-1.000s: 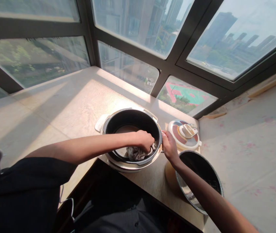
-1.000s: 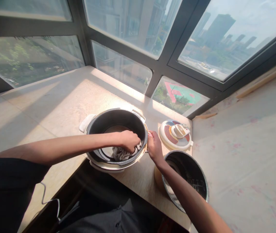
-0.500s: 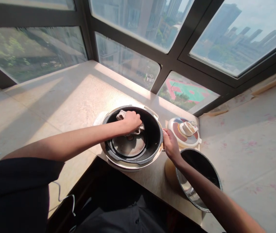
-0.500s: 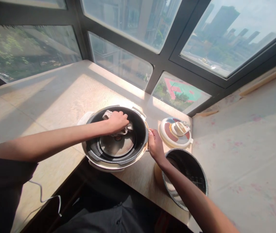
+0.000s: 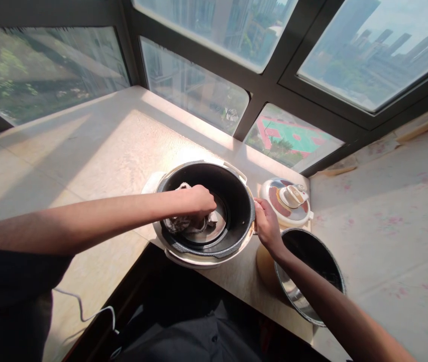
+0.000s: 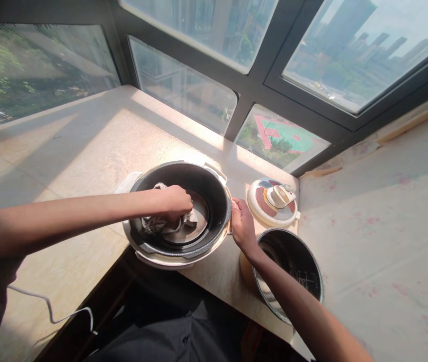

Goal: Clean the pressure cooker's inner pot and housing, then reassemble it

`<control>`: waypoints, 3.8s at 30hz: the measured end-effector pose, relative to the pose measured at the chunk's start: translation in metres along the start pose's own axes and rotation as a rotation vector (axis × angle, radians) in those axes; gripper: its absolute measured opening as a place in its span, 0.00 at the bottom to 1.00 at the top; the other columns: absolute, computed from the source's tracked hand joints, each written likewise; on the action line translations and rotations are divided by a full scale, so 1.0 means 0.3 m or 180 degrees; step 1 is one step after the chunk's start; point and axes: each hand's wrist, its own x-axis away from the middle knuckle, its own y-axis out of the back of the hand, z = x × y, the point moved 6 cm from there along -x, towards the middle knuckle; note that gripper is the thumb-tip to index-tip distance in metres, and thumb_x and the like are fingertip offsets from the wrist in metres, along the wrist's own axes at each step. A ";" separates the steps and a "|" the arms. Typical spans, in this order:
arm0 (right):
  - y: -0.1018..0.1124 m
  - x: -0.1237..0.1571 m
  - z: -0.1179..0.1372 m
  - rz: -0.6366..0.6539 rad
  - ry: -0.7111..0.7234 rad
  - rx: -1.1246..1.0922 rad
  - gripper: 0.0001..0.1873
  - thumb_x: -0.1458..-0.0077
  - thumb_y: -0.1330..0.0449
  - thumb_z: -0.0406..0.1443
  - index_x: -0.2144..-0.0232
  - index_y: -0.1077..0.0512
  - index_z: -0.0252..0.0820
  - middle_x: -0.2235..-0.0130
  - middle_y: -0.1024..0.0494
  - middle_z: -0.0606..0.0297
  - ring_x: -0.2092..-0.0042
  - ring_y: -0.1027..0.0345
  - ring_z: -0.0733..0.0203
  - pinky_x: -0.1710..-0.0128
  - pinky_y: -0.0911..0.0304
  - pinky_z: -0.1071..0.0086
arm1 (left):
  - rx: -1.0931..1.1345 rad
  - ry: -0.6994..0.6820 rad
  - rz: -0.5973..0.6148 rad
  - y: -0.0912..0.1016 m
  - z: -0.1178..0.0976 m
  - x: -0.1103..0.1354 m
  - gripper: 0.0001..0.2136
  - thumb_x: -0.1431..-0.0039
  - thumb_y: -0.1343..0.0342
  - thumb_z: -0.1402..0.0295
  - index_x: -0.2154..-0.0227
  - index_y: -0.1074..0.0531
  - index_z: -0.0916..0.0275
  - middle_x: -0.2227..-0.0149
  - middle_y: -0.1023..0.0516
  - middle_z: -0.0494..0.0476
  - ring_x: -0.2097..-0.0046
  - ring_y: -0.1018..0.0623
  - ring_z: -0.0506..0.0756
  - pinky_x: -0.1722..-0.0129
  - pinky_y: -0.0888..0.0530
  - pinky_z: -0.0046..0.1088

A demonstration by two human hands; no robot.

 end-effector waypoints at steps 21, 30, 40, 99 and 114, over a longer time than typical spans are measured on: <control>0.003 0.000 0.014 -0.0028 0.0090 0.0096 0.21 0.35 0.49 0.50 0.57 0.26 0.41 0.58 0.21 0.57 0.57 0.29 0.52 0.53 0.35 0.59 | -0.0530 0.0242 -0.0581 0.047 0.087 -0.021 0.08 0.37 0.43 0.70 0.62 0.19 0.66 0.56 0.22 0.71 0.52 0.23 0.66 0.60 0.29 0.37; -0.002 0.003 0.029 -0.0082 0.0100 0.0045 0.20 0.35 0.48 0.49 0.60 0.26 0.41 0.61 0.21 0.59 0.59 0.30 0.53 0.55 0.35 0.61 | -0.0532 0.0215 -0.0637 0.061 0.086 -0.031 0.12 0.39 0.44 0.69 0.54 0.22 0.64 0.53 0.24 0.68 0.55 0.22 0.66 0.62 0.28 0.37; -0.004 0.001 0.033 -0.0048 0.0127 -0.0039 0.21 0.36 0.48 0.51 0.60 0.27 0.41 0.61 0.22 0.59 0.59 0.30 0.53 0.57 0.36 0.61 | -0.0061 -0.0758 -0.0623 0.074 -0.121 -0.059 0.18 0.45 0.42 0.71 0.50 0.23 0.57 0.49 0.23 0.61 0.52 0.23 0.62 0.59 0.28 0.34; 0.003 -0.014 0.038 -0.0063 0.0359 0.0188 0.24 0.40 0.50 0.52 0.62 0.26 0.39 0.60 0.21 0.55 0.57 0.29 0.49 0.53 0.35 0.56 | -0.0331 -0.0548 -0.0149 0.005 -0.039 0.193 0.11 0.52 0.39 0.79 0.72 0.18 0.55 0.57 0.19 0.60 0.51 0.25 0.61 0.56 0.34 0.35; -0.001 -0.013 0.030 -0.0160 0.0344 0.0078 0.23 0.39 0.49 0.51 0.63 0.26 0.40 0.62 0.21 0.56 0.58 0.28 0.50 0.54 0.35 0.57 | -0.0225 0.0462 -0.0958 0.072 0.002 -0.033 0.13 0.39 0.49 0.78 0.57 0.20 0.70 0.55 0.21 0.76 0.53 0.19 0.69 0.59 0.25 0.40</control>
